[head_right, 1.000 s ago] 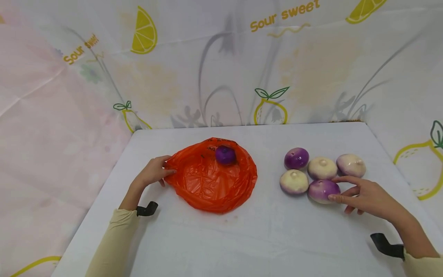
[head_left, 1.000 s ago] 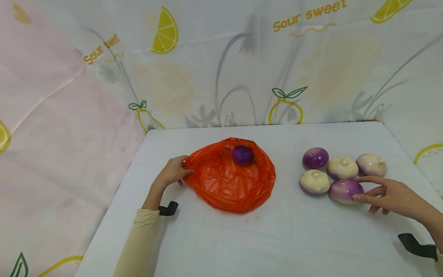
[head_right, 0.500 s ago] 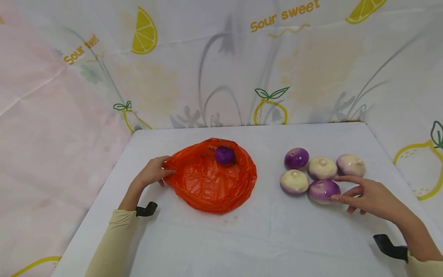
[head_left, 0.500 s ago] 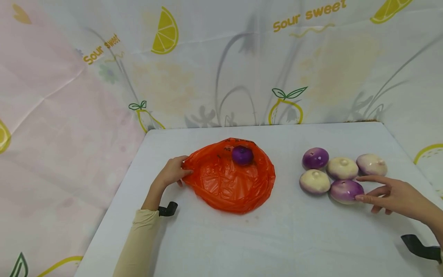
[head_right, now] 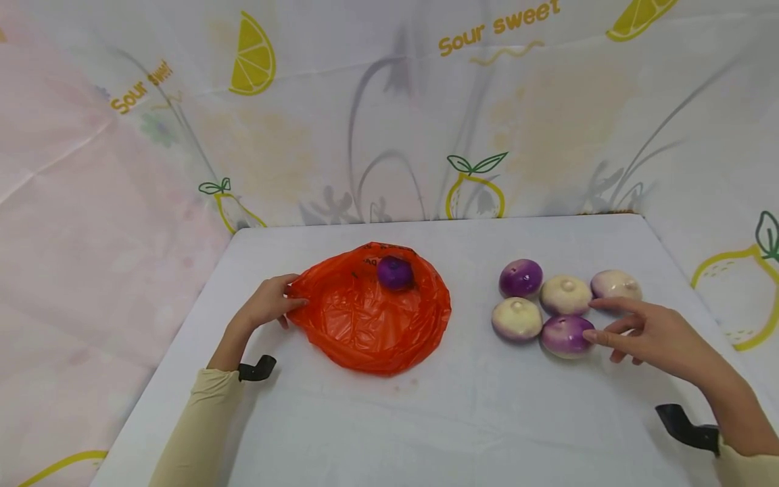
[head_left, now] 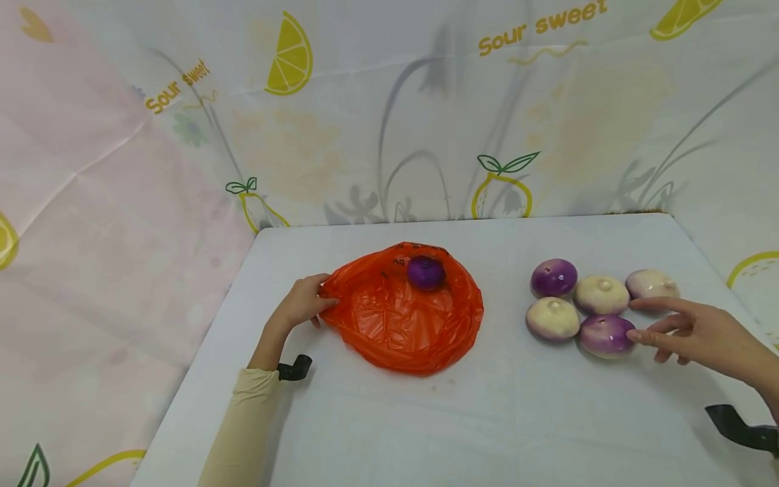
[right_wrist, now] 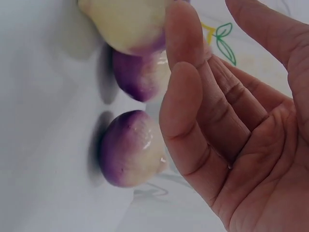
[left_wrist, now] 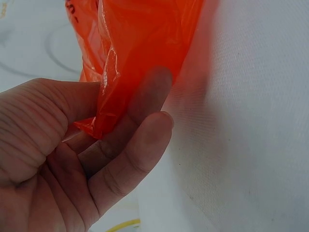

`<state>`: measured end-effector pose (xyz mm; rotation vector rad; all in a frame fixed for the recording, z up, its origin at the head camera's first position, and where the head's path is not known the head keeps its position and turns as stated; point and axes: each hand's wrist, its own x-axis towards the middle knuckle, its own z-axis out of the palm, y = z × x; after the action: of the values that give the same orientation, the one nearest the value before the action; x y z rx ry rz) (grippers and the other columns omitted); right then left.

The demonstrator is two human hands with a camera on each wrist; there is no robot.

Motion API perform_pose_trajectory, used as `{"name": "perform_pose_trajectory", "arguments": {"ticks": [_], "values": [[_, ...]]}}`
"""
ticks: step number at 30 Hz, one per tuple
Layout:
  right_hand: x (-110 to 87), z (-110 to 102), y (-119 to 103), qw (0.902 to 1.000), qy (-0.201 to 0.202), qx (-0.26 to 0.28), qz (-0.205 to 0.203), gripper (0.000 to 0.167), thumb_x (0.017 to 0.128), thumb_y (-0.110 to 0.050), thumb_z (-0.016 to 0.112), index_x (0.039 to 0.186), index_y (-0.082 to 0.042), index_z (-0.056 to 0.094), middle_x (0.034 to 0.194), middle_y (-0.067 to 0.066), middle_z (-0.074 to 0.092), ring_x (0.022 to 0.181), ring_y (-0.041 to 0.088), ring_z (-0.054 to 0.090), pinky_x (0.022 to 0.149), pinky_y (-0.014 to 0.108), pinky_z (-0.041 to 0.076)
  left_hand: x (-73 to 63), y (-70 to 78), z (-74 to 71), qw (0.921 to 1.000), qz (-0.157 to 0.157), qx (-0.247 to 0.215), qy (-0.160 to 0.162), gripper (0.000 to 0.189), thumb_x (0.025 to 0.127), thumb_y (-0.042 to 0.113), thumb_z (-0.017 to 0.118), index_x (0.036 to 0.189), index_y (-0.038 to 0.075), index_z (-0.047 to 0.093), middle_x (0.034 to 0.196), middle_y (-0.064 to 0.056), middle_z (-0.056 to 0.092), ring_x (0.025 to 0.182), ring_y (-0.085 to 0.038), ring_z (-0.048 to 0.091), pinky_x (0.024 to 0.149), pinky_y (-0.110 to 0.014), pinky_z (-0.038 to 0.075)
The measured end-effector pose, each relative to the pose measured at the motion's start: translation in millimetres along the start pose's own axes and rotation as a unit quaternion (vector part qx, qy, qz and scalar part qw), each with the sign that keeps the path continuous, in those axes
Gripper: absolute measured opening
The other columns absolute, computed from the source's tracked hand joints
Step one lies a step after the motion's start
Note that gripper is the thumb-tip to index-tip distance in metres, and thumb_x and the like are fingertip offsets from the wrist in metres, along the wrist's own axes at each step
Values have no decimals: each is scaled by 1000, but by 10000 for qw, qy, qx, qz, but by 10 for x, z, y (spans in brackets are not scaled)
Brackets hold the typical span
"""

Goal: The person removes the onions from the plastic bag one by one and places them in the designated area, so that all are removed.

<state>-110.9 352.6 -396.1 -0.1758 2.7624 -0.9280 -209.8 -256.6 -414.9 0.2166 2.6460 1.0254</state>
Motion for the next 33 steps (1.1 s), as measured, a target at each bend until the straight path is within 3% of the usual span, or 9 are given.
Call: {"name": "perform_pose_trajectory", "arguments": {"ticks": [16, 20, 25, 29, 33], "values": [[166, 100, -314, 9923, 830, 771, -511, 48, 89, -24, 75, 128, -3, 57, 90, 3, 75, 64, 14, 65, 52, 31, 54, 1, 1, -2, 10000, -24, -54, -53, 53, 93, 8, 66, 142, 0, 46, 112, -23, 64, 58, -24, 65, 51, -36, 58], [242, 137, -414, 9906, 906, 847, -576, 49, 89, -26, 75, 129, -4, 58, 91, 6, 74, 70, 10, 67, 54, 29, 55, 4, 6, -4, 10000, -10, -50, -56, 53, 93, 8, 66, 142, 0, 46, 112, -24, 64, 57, -24, 65, 51, -36, 58], [339, 198, -550, 9858, 869, 1251, -703, 48, 89, -22, 75, 128, 0, 57, 91, 12, 73, 69, 14, 71, 58, 25, 57, 17, 2, -2, 10000, -16, -42, -62, 53, 94, 8, 66, 142, 0, 46, 114, -25, 63, 57, -23, 65, 51, -36, 58], [415, 246, -643, 9873, 879, 1133, -689, 48, 88, -26, 76, 126, -2, 59, 89, 11, 74, 72, 8, 69, 61, 19, 53, 20, 6, 4, 9999, -50, -47, -75, 53, 94, 9, 66, 142, 0, 46, 114, -24, 63, 57, -23, 65, 51, -36, 59], [489, 301, -727, 9887, 815, 1088, -630, 49, 89, -31, 75, 127, -4, 60, 89, 10, 74, 71, 11, 69, 65, 16, 49, 17, 7, 2, 10000, -48, -40, -73, 53, 94, 8, 66, 142, 0, 46, 115, -24, 63, 57, -23, 65, 51, -36, 59]]}}
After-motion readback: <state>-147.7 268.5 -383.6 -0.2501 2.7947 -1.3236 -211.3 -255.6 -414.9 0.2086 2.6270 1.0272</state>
